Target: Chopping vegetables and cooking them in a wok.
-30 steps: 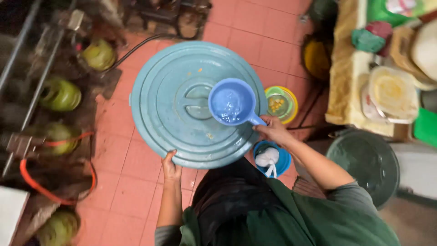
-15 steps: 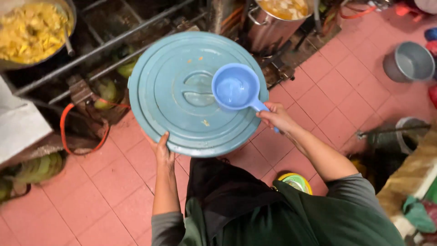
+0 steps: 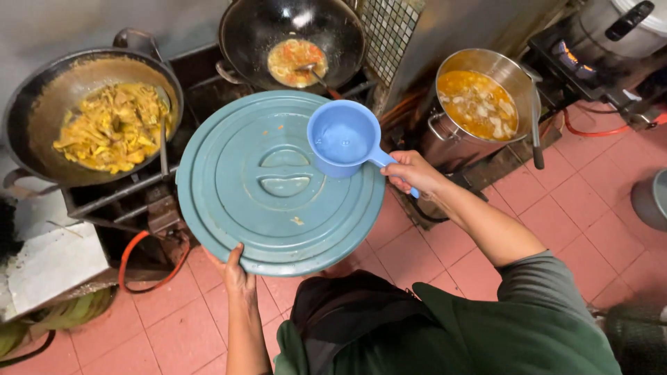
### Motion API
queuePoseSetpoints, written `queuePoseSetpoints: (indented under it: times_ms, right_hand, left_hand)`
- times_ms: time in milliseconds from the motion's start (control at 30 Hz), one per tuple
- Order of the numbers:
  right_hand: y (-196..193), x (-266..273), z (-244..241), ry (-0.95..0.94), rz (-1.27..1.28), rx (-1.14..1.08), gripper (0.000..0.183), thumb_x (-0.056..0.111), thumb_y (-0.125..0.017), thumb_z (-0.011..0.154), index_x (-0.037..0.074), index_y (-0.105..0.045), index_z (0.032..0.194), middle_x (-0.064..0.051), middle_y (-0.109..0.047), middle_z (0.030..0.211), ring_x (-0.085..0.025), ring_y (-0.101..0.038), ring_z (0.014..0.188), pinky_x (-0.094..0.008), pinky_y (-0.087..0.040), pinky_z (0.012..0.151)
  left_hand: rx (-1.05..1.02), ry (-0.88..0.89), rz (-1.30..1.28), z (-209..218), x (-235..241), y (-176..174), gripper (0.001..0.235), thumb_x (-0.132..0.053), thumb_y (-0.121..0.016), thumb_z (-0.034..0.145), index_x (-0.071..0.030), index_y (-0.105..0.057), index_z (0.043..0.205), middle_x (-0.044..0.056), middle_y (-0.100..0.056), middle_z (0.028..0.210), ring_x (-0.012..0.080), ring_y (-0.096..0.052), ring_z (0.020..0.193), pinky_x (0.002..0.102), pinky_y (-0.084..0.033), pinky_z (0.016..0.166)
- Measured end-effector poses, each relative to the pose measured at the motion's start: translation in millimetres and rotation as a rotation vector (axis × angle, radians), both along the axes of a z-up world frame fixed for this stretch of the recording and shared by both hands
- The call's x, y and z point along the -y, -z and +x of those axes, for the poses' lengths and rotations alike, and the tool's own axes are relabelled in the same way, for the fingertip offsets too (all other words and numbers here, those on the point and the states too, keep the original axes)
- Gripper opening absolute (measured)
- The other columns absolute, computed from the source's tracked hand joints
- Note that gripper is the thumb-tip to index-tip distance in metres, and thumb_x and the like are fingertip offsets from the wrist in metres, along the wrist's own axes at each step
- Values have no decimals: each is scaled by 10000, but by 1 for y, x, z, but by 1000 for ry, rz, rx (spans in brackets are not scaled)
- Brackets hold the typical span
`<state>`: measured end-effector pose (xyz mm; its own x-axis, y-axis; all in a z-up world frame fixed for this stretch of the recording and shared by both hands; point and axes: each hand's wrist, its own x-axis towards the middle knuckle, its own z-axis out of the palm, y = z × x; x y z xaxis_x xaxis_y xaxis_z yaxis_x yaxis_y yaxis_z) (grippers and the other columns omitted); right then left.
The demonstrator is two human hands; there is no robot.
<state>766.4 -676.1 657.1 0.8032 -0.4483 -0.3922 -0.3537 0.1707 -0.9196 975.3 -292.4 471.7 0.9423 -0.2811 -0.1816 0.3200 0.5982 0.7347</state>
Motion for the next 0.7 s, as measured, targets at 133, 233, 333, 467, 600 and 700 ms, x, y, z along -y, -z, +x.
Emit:
queuePoseSetpoints:
  times_ms: [133, 233, 333, 467, 600, 700]
  right_hand:
    - [-7, 45, 64, -11, 39, 71, 130, 93, -636, 938, 67, -588, 820, 3, -513, 549, -63, -405, 393, -241, -291, 370]
    - [-8, 88, 109, 28, 63, 84, 118, 80, -640, 928, 73, -582, 825, 5, -515, 559, -65, -410, 399, -244, -285, 365]
    - [-14, 133, 146, 13, 64, 123, 114, 82, -644, 924, 85, -572, 835, 5, -512, 557, -67, -398, 388, -249, -287, 358]
    - [-3, 203, 186, 19, 51, 106, 74, 92, -639, 915, 73, -593, 860, 16, -522, 576, -58, -403, 402, -247, -296, 363]
    - [21, 270, 219, 26, -33, 66, 82, 108, -660, 904, 52, -603, 884, -8, -527, 563, -78, -413, 398, -260, -300, 366]
    - [42, 310, 238, 47, -89, -18, 107, 125, -678, 898, 50, -602, 891, -2, -526, 570, -76, -417, 409, -268, -292, 368]
  left_hand:
    - [-75, -49, 48, 25, 13, -16, 971, 140, -580, 818, -231, -213, 1638, 165, -398, 1577, 337, -483, 1380, 470, -491, 1104]
    - [-56, -88, 38, 41, 21, -13, 942, 137, -573, 844, -213, -219, 1643, 158, -382, 1604, 330, -472, 1405, 475, -477, 1124]
    - [26, -142, 49, 43, 37, -16, 957, 155, -549, 828, -202, -218, 1652, 160, -377, 1620, 335, -456, 1444, 485, -470, 1165]
    - [11, -236, 61, 47, 68, -18, 921, 165, -551, 857, -160, -256, 1667, 180, -386, 1638, 351, -452, 1471, 484, -454, 1213]
    - [-75, -349, 112, 46, 101, -17, 924, 146, -545, 809, -190, -249, 1618, 155, -414, 1572, 336, -485, 1402, 496, -485, 1146]
    - [-69, -400, 124, 42, 113, 0, 833, 138, -556, 842, -122, -311, 1595, 181, -455, 1538, 337, -514, 1378, 496, -488, 1149]
